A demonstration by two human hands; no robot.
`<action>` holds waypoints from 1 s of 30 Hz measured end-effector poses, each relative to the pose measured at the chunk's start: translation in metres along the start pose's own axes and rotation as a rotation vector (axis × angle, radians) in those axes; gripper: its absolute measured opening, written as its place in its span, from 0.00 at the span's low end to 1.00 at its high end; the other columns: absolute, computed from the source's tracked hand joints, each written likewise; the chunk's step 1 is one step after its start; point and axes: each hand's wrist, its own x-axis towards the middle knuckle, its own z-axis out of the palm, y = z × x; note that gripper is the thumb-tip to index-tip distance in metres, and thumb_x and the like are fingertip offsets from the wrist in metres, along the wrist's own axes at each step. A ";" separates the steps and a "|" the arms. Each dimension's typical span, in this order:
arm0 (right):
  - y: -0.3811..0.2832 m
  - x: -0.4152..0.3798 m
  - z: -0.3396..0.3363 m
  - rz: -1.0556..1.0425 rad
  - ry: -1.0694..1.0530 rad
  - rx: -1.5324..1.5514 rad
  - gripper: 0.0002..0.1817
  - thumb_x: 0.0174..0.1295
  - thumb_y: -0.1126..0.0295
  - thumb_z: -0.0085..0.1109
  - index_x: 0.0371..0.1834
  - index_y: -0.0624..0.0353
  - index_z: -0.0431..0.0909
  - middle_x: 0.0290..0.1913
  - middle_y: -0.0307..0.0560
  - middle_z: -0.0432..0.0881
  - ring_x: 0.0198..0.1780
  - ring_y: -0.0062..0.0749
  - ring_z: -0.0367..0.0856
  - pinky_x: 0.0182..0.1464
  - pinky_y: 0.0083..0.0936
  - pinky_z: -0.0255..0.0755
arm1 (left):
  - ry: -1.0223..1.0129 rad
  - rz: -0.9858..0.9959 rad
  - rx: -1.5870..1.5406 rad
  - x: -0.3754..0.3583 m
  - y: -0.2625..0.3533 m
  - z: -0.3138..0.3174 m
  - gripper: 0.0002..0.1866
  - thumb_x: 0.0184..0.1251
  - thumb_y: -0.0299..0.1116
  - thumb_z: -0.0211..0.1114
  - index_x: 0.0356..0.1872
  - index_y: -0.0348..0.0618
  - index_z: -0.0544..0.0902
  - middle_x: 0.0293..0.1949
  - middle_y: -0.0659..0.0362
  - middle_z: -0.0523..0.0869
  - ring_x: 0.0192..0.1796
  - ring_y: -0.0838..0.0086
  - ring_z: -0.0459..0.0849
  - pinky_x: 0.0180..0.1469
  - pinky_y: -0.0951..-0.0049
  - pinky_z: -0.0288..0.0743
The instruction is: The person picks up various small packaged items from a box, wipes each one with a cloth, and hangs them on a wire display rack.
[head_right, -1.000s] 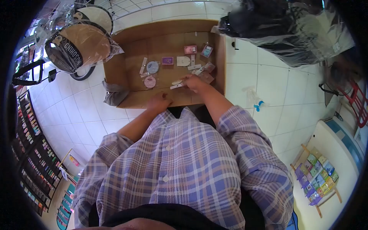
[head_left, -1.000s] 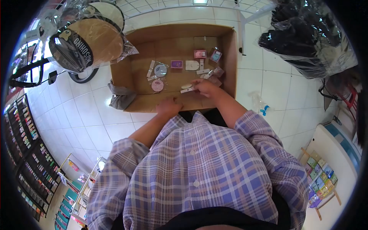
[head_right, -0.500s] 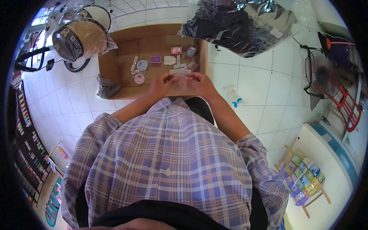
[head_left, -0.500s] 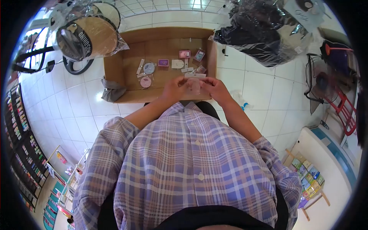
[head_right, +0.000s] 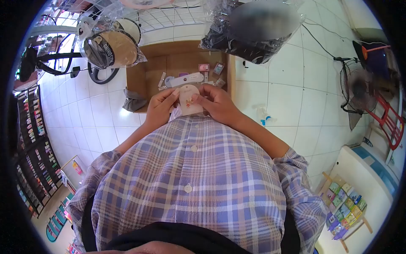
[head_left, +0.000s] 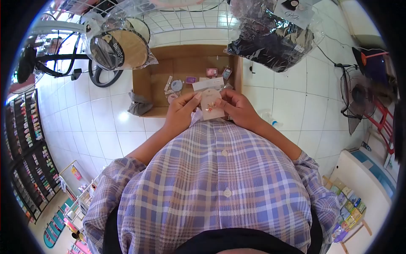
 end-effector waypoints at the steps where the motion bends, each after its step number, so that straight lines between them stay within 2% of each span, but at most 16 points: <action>1: -0.006 -0.003 0.006 0.008 -0.010 -0.006 0.12 0.67 0.62 0.58 0.41 0.59 0.76 0.27 0.34 0.75 0.25 0.12 0.69 0.26 0.15 0.64 | -0.021 0.013 -0.010 -0.004 0.001 -0.003 0.15 0.74 0.34 0.54 0.50 0.32 0.81 0.35 0.64 0.83 0.34 0.87 0.74 0.38 0.83 0.68; 4: -0.016 0.001 0.017 0.001 -0.067 0.124 0.11 0.68 0.62 0.57 0.43 0.59 0.75 0.29 0.34 0.76 0.26 0.11 0.71 0.28 0.14 0.67 | -0.009 0.021 -0.138 -0.004 0.012 -0.012 0.16 0.74 0.34 0.55 0.50 0.31 0.81 0.35 0.63 0.83 0.35 0.86 0.75 0.38 0.83 0.69; 7: -0.033 0.002 0.033 0.041 -0.011 0.191 0.10 0.69 0.63 0.56 0.42 0.59 0.75 0.30 0.33 0.77 0.28 0.12 0.72 0.30 0.15 0.71 | 0.000 0.045 -0.262 -0.009 0.035 -0.014 0.16 0.73 0.34 0.55 0.48 0.29 0.81 0.35 0.62 0.84 0.35 0.85 0.77 0.40 0.83 0.71; 10: -0.050 0.004 0.055 -0.026 0.076 0.209 0.10 0.69 0.64 0.55 0.41 0.59 0.75 0.32 0.33 0.77 0.29 0.11 0.72 0.32 0.14 0.73 | -0.015 0.180 -0.135 -0.007 0.046 -0.033 0.15 0.73 0.33 0.56 0.46 0.29 0.82 0.35 0.62 0.85 0.37 0.84 0.78 0.40 0.83 0.72; 13: -0.071 0.000 0.091 -0.101 0.161 0.124 0.10 0.69 0.64 0.55 0.42 0.59 0.75 0.32 0.33 0.77 0.31 0.11 0.74 0.32 0.13 0.74 | -0.048 0.234 -0.180 -0.020 0.067 -0.055 0.15 0.72 0.33 0.57 0.44 0.29 0.83 0.33 0.63 0.84 0.35 0.85 0.77 0.36 0.84 0.70; 14: -0.055 0.006 0.092 -0.262 0.144 0.065 0.11 0.69 0.63 0.56 0.44 0.59 0.75 0.33 0.33 0.78 0.31 0.10 0.75 0.30 0.13 0.74 | -0.059 0.247 -0.173 -0.025 0.070 -0.061 0.15 0.72 0.33 0.57 0.44 0.29 0.83 0.33 0.63 0.84 0.35 0.85 0.77 0.36 0.84 0.70; 19: -0.101 -0.030 0.150 -0.222 0.170 0.061 0.11 0.68 0.63 0.57 0.44 0.60 0.75 0.33 0.34 0.79 0.30 0.09 0.76 0.28 0.12 0.75 | -0.162 0.250 -0.259 -0.060 0.100 -0.087 0.15 0.71 0.36 0.57 0.40 0.30 0.84 0.29 0.65 0.82 0.31 0.87 0.73 0.33 0.84 0.64; 21: -0.107 -0.035 0.155 -0.236 0.087 0.042 0.11 0.67 0.62 0.58 0.44 0.59 0.75 0.34 0.35 0.80 0.31 0.10 0.77 0.30 0.13 0.77 | -0.184 0.297 -0.237 -0.070 0.109 -0.096 0.15 0.71 0.35 0.58 0.40 0.30 0.84 0.29 0.65 0.82 0.31 0.87 0.73 0.33 0.83 0.65; 23: -0.113 -0.040 0.164 -0.229 0.099 0.062 0.11 0.67 0.62 0.58 0.43 0.58 0.75 0.35 0.35 0.80 0.32 0.10 0.77 0.30 0.14 0.78 | -0.180 0.336 -0.241 -0.084 0.121 -0.094 0.15 0.71 0.35 0.58 0.40 0.31 0.84 0.29 0.65 0.82 0.32 0.86 0.74 0.34 0.83 0.66; 25: -0.119 -0.048 0.172 -0.239 0.090 0.060 0.11 0.67 0.62 0.59 0.43 0.58 0.75 0.36 0.35 0.81 0.33 0.11 0.77 0.31 0.15 0.79 | -0.089 0.373 -0.178 -0.106 0.134 -0.090 0.15 0.71 0.35 0.58 0.39 0.31 0.84 0.29 0.65 0.82 0.32 0.86 0.73 0.34 0.83 0.65; 27: -0.124 -0.057 0.178 -0.322 0.019 0.084 0.11 0.67 0.63 0.59 0.42 0.59 0.75 0.35 0.34 0.80 0.33 0.11 0.78 0.32 0.16 0.80 | -0.045 0.395 -0.150 -0.124 0.143 -0.088 0.14 0.71 0.36 0.58 0.39 0.32 0.84 0.29 0.65 0.82 0.31 0.86 0.73 0.34 0.83 0.65; 30: -0.122 -0.077 0.168 -0.440 -0.043 0.084 0.11 0.66 0.63 0.59 0.42 0.59 0.75 0.32 0.35 0.80 0.32 0.11 0.78 0.30 0.14 0.79 | -0.091 0.434 -0.105 -0.141 0.143 -0.071 0.14 0.71 0.36 0.58 0.39 0.33 0.84 0.29 0.65 0.82 0.31 0.85 0.72 0.35 0.83 0.65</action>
